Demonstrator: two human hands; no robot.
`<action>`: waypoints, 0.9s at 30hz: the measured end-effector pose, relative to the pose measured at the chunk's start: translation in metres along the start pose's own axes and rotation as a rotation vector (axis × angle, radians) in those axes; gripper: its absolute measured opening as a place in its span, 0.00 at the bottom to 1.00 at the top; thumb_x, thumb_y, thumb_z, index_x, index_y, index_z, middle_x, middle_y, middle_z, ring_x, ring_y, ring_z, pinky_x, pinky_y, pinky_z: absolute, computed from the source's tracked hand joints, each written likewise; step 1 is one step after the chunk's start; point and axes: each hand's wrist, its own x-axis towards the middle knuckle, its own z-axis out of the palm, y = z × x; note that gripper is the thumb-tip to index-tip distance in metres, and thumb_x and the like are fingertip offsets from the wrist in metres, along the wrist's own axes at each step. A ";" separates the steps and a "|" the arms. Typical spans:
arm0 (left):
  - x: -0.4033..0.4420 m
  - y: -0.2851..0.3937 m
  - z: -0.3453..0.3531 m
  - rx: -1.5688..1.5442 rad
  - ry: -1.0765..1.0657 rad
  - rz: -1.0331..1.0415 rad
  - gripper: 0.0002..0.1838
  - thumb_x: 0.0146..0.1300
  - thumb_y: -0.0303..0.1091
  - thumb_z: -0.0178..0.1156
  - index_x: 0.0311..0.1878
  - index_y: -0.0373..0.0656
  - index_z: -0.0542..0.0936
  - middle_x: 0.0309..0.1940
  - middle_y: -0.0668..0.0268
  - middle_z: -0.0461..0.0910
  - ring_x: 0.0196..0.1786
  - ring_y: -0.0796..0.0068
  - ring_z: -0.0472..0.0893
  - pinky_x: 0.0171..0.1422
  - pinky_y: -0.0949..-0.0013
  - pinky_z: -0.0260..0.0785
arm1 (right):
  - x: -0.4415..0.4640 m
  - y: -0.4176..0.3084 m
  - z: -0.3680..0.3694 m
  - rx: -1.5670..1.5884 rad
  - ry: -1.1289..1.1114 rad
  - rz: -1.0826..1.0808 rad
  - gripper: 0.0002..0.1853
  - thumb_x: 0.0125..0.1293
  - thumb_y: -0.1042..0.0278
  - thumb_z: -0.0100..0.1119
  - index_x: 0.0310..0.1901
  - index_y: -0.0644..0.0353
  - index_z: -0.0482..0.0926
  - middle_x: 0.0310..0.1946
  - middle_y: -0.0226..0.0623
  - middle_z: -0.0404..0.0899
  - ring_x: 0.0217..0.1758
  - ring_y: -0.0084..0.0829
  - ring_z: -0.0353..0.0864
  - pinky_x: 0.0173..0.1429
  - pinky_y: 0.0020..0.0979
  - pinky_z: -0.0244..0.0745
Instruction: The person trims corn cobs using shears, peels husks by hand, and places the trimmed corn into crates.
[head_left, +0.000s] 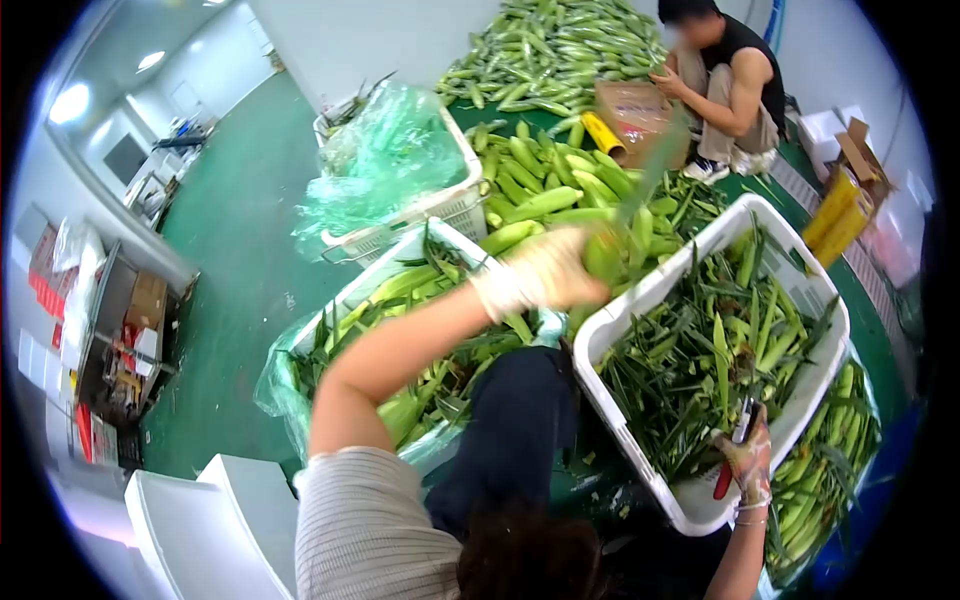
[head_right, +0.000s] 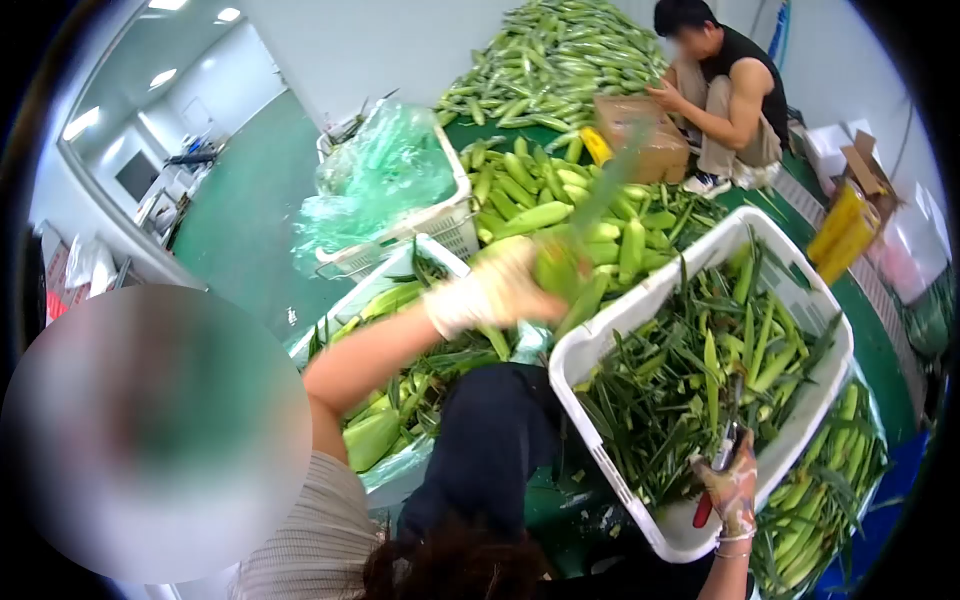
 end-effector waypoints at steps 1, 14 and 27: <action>0.005 -0.024 -0.031 0.203 0.215 0.083 0.28 0.46 0.30 0.67 0.55 0.44 0.74 0.39 0.60 0.80 0.45 0.67 0.80 0.51 0.66 0.74 | 0.004 0.004 0.001 0.049 -0.017 -0.003 0.35 0.44 0.64 0.71 0.54 0.68 0.67 0.41 0.47 0.79 0.42 0.39 0.78 0.50 0.35 0.74; -0.158 -0.269 -0.169 0.578 0.679 -0.592 0.14 0.58 0.39 0.54 0.38 0.40 0.82 0.38 0.49 0.81 0.43 0.54 0.83 0.50 0.57 0.72 | -0.006 0.027 0.064 -0.079 -0.215 0.074 0.43 0.46 0.64 0.71 0.63 0.73 0.61 0.50 0.52 0.78 0.50 0.41 0.78 0.57 0.32 0.71; -0.206 -0.315 0.046 0.873 -0.247 -0.718 0.30 0.54 0.47 0.62 0.58 0.41 0.71 0.49 0.48 0.76 0.56 0.51 0.74 0.60 0.57 0.66 | -0.018 0.010 0.068 0.035 -0.273 0.295 0.37 0.50 0.62 0.69 0.59 0.73 0.66 0.48 0.48 0.78 0.47 0.37 0.77 0.53 0.31 0.72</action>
